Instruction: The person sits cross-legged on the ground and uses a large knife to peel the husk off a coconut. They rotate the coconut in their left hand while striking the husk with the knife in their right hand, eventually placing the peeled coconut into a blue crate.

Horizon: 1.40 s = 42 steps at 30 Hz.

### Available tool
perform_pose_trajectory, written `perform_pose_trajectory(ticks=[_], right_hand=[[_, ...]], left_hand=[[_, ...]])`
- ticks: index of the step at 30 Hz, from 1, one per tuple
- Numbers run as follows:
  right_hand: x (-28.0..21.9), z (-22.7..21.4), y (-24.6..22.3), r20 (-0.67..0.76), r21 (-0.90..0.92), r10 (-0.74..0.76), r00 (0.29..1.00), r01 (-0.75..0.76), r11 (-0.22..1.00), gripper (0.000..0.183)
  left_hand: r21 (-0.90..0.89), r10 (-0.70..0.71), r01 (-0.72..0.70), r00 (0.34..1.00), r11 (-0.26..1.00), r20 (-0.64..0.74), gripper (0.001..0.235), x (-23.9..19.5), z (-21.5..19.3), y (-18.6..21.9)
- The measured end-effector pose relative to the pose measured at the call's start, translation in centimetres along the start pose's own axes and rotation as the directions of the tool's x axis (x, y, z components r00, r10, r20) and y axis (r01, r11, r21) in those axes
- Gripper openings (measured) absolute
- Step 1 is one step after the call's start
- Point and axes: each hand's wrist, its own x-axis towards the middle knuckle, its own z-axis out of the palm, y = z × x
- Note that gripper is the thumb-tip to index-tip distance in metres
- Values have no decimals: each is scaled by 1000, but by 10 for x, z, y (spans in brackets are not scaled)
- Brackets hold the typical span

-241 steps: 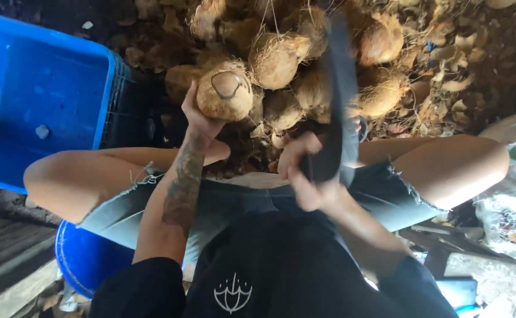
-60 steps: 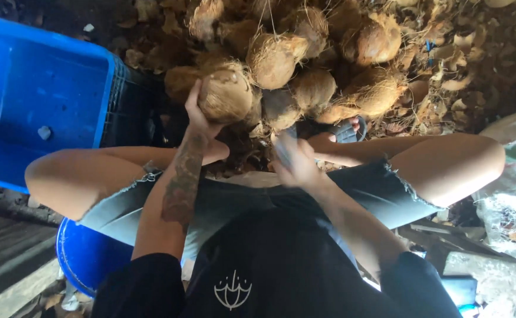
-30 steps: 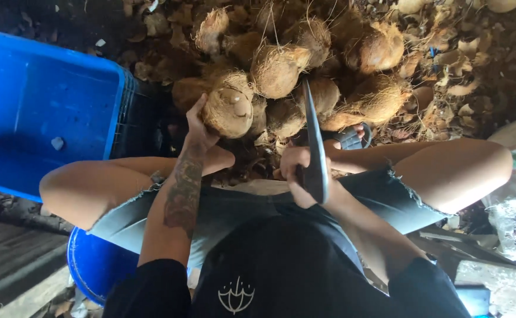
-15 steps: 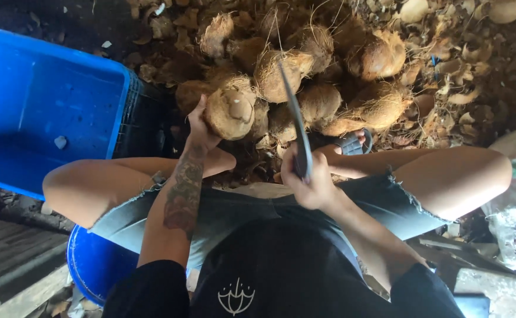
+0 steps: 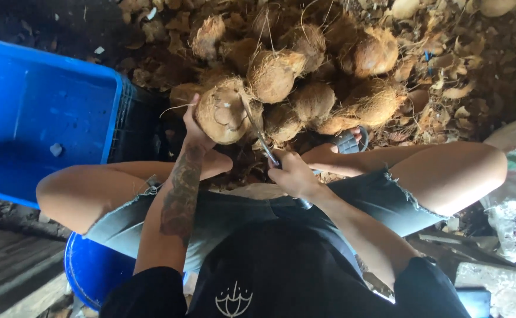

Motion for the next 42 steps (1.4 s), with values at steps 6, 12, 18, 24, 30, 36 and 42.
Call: perform_pose_trajectory(ticks=[6, 12, 18, 24, 30, 36, 42], right_hand=[[-51, -15, -90, 196, 534, 65, 978, -162, 830, 21], [-61, -28, -109, 154, -210, 105, 982, -71, 975, 58], [-4, -9, -22, 71, 61, 42, 997, -46, 997, 5], [-48, -11, -13, -319, 6, -669, 671, 708, 707, 11], [36, 23, 39, -169, 361, 318, 933, -241, 901, 26], [-21, -28, -51, -211, 225, -253, 944, 299, 927, 14], [30, 18, 53, -327, 58, -871, 367, 928, 369, 5]], left_hand=[[343, 35, -47, 999, 938, 42, 64, 17, -17, 7], [185, 156, -188, 972, 965, 175, 65, 29, -32, -3], [-73, 50, -44, 995, 996, 85, 73, 1, 4, -15], [-113, 37, -33, 999, 993, 33, 83, -10, 12, -16], [-123, 65, -65, 998, 990, -6, 88, -6, 19, -16], [8, 141, -142, 987, 990, 74, 88, -10, 44, -2], [-19, 106, -107, 993, 994, -48, 89, -4, 17, -13]])
